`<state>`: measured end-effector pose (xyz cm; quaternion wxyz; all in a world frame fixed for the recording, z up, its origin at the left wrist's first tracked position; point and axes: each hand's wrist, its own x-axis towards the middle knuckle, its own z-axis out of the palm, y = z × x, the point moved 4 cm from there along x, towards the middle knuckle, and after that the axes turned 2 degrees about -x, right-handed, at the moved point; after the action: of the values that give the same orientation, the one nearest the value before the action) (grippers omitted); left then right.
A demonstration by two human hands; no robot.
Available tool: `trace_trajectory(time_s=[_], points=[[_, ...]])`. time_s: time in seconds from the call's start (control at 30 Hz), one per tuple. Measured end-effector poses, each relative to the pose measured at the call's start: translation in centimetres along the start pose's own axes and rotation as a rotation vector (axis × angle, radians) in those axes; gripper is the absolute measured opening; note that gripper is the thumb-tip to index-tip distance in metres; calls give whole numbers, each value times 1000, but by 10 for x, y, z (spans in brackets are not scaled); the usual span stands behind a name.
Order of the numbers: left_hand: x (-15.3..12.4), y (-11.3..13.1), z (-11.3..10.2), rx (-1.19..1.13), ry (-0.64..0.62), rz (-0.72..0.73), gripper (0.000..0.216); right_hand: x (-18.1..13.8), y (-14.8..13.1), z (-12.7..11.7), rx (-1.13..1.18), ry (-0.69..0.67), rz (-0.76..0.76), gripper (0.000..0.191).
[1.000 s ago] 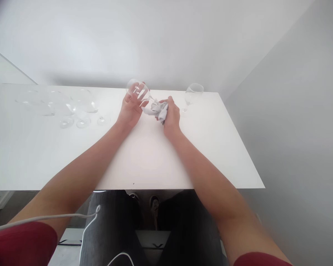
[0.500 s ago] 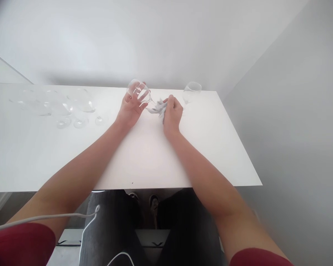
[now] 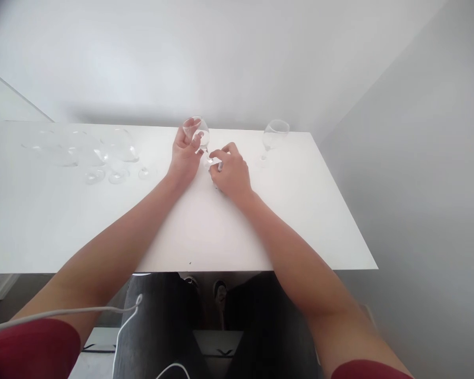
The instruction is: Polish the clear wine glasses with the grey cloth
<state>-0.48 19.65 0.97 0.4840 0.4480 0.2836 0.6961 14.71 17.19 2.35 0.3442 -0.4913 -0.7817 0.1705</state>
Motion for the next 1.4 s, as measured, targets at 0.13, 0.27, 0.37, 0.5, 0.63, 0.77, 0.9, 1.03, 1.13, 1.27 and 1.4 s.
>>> trace_trajectory(time_s=[0.13,0.27,0.37,0.5,0.63,0.77,0.9,1.03,1.13,1.27,1.4], points=[[-2,1,4,78,-50,10,54,-1,1,7,-93,-142,-13,37],[-4,2,8,22,30,-56,56,-4,-3,9,-205,-238,-14,41],[-5,3,11,16,31,-56,58,-7,-8,11,-276,-312,-13,42],[-5,1,11,133,-61,2,61,-14,-18,11,-384,-414,-20,49],[-2,-1,7,222,-100,51,65,-21,-25,7,-514,-491,62,59],[-2,-1,4,204,-20,-23,57,-23,-24,3,-558,-529,209,61],[-5,1,6,181,54,-95,42,-22,-19,1,-555,-520,279,54],[-5,-1,5,135,151,-157,30,-21,-15,-1,-544,-500,316,48],[-4,-5,3,66,211,-193,27,-20,-14,-2,-530,-505,325,52],[-1,-11,0,2,261,-232,27,-19,-11,-2,-523,-510,324,49],[-1,-14,-4,-61,313,-255,28,-17,-8,-1,-522,-504,319,48]])
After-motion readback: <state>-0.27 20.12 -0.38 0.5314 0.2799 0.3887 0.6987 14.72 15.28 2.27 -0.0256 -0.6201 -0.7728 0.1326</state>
